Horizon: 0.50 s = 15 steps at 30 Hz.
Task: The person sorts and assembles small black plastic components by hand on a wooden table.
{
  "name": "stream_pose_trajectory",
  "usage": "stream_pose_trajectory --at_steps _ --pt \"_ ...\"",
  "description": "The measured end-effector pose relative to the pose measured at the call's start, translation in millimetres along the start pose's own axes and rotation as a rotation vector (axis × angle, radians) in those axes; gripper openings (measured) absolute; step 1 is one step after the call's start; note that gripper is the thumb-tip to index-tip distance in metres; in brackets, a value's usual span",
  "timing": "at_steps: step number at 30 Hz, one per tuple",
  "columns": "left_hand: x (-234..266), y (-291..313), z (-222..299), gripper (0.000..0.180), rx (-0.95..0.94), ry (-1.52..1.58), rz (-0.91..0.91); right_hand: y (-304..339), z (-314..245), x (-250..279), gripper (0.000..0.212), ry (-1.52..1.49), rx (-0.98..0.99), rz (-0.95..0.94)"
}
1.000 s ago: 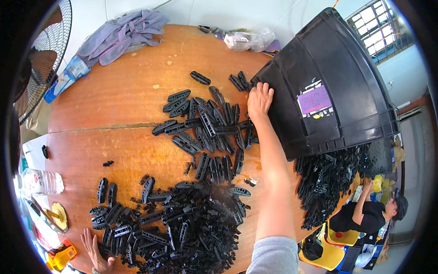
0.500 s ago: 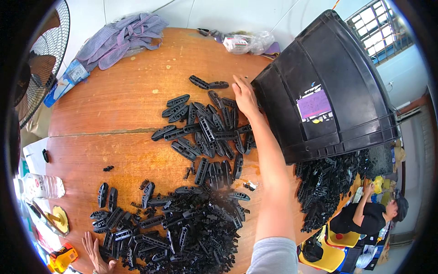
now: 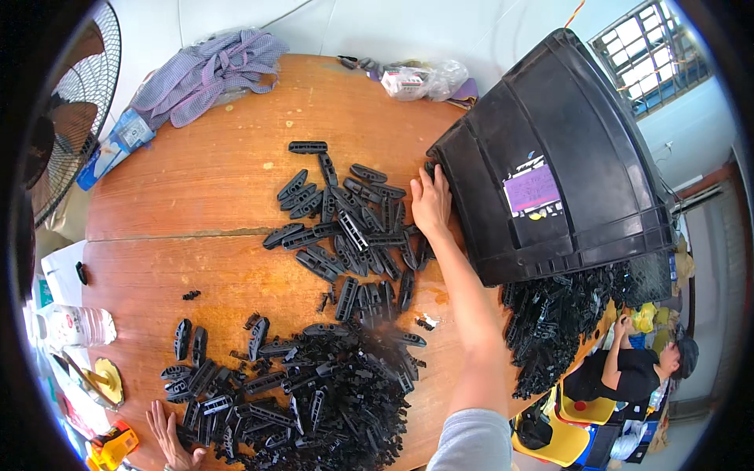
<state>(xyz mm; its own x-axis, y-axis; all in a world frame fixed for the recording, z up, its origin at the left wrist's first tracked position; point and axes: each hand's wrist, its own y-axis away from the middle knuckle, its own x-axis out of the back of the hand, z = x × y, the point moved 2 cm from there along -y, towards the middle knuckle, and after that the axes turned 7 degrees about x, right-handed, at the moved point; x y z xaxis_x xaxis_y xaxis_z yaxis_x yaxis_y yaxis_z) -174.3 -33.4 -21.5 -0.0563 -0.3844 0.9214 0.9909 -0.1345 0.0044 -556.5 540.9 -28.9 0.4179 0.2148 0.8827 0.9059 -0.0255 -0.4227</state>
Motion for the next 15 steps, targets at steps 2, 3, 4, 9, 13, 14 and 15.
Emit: stream_pose_trajectory --at_steps 2,3,4,9,13,14,15 --pt "-1.0 1.2 -0.2 0.087 0.006 0.0 -0.01 -1.0 -3.7 -6.9 0.04 0.154 -0.052 0.125" --pt "0.7 2.3 -0.5 0.087 0.007 -0.005 -0.017 -7.4 -9.0 -3.1 0.038 -0.245 -0.135 0.109" --pt "2.8 3.4 -0.6 0.087 0.008 -0.01 -0.025 -4.6 -16.4 4.1 0.037 -0.375 -0.112 0.095" --pt "5.3 2.9 4.8 0.087 0.023 0.015 -0.033 3.7 -3.2 -2.0 0.043 -0.413 0.05 0.027" --pt "-6.2 8.2 -3.9 0.087 0.097 -0.132 -0.083 -12.1 -33.0 -22.1 0.041 -0.506 0.23 -0.133" --pt "-6.8 9.3 -6.3 0.087 0.078 -0.113 -0.069 -11.4 -46.2 -24.9 0.041 -0.512 0.225 -0.144" --pt "-9.1 7.9 -6.1 0.087 0.087 -0.118 -0.073 -14.1 -60.6 -28.8 0.039 -0.544 0.269 -0.171"
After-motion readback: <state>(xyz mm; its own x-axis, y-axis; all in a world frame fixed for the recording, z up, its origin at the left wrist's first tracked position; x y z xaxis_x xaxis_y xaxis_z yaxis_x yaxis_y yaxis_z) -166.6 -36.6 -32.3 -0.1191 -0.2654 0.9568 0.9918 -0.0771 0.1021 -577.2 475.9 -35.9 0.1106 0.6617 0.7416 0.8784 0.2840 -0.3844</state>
